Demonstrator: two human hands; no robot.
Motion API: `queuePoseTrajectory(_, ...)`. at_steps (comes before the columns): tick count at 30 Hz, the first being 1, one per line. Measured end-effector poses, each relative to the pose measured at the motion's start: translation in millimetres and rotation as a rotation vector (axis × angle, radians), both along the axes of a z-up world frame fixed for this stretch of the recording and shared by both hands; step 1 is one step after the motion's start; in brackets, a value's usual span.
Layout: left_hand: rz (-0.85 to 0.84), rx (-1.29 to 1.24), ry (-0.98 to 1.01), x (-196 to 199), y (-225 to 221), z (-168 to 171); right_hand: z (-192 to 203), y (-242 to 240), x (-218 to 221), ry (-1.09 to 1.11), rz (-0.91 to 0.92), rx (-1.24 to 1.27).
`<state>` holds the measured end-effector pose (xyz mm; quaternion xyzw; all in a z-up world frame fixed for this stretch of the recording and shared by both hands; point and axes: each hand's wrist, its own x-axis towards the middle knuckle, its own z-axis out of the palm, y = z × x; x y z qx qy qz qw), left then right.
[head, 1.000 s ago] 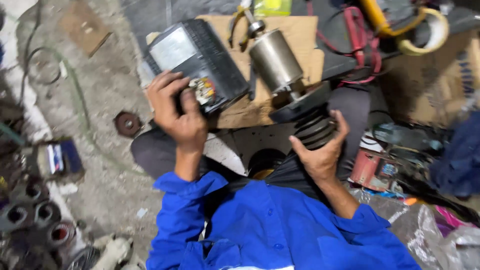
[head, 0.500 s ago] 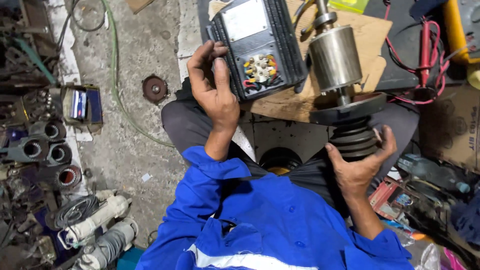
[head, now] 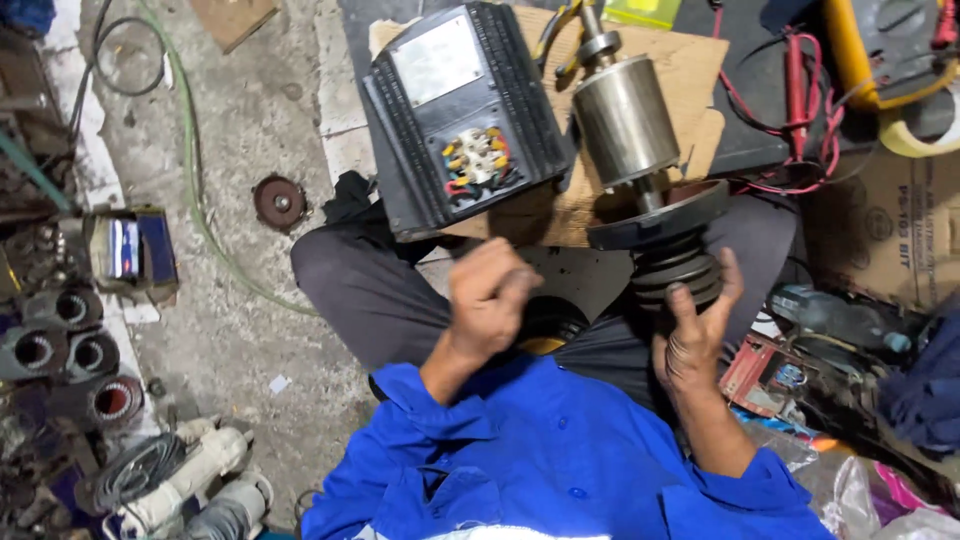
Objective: The person is cleaning and inspecting an electric motor, using a cloth to wipe the rotor and a multimeter to test electrical connections.
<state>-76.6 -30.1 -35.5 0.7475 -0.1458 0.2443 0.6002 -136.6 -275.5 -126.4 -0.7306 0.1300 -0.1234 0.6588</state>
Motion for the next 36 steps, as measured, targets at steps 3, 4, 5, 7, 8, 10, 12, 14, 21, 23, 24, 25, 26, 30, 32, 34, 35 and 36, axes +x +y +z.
queuePoseTrajectory(3,-0.145,-0.029,0.312,-5.9,-27.8,-7.7,7.5,13.8,4.3,0.034,-0.064,0.572)
queuePoseTrajectory(4,-0.149,-0.074,0.457,-4.6,-34.3,-9.0,14.2,17.7,8.4,0.035,-0.074,0.680)
queuePoseTrajectory(5,-0.154,-0.116,0.603,-3.2,-41.1,-10.4,20.8,21.3,12.9,0.034,-0.084,0.788)
queuePoseTrajectory(7,-0.133,-0.155,0.677,0.8,-47.8,-21.8,19.3,20.2,12.7,0.031,-0.095,0.801)
queuePoseTrajectory(8,-0.096,-0.193,0.747,3.8,-51.5,-27.8,17.9,19.2,13.9,0.031,-0.091,0.817)
queuePoseTrajectory(10,-0.057,-0.193,0.824,10.5,-56.6,-25.0,16.1,11.7,17.5,0.088,-0.123,0.862)
queuePoseTrajectory(12,-0.018,-0.189,0.909,13.5,-61.9,-28.9,12.4,3.8,16.6,0.150,-0.161,0.908)
queuePoseTrajectory(14,-0.057,-0.373,0.949,19.4,-65.8,-38.5,6.2,-2.9,19.6,0.367,-0.266,1.037)
queuePoseTrajectory(21,-0.247,-0.566,1.130,43.4,-80.0,-24.3,97.0,-5.8,18.7,0.575,-0.446,1.056)
queuePoseTrajectory(23,-0.244,-0.444,1.316,53.0,-80.3,-40.3,113.5,-13.5,12.9,0.633,-0.314,0.991)
queuePoseTrajectory(24,-0.234,-0.448,1.318,55.7,-82.8,-38.1,119.5,-15.7,12.5,0.642,-0.308,0.990)
queuePoseTrajectory(25,-0.316,-0.510,1.307,58.2,-84.5,-36.0,125.4,-17.3,11.8,0.693,-0.341,0.949)
queuePoseTrajectory(26,-0.396,-0.572,1.291,59.9,-86.2,-34.1,131.1,-19.3,10.8,0.744,-0.371,0.907)
queuePoseTrajectory(30,-0.431,-0.706,1.273,48.9,-98.0,-68.3,110.0,-40.8,-24.2,0.684,-0.259,0.898)
queuePoseTrajectory(32,-0.517,-1.062,1.341,42.5,-104.4,-79.6,92.6,-52.8,-44.7,0.592,-0.197,0.982)
queuePoseTrajectory(34,-0.516,-1.195,1.322,42.0,-109.2,-88.8,90.3,-51.4,-46.1,0.587,-0.201,0.987)
queuePoseTrajectory(35,-0.526,-1.322,1.307,40.5,-112.5,-93.3,89.5,-51.3,-48.3,0.577,-0.218,0.992)
queuePoseTrajectory(36,-0.518,-1.328,1.300,39.7,-117.1,-99.0,83.6,-52.8,-51.7,0.582,-0.208,0.990)
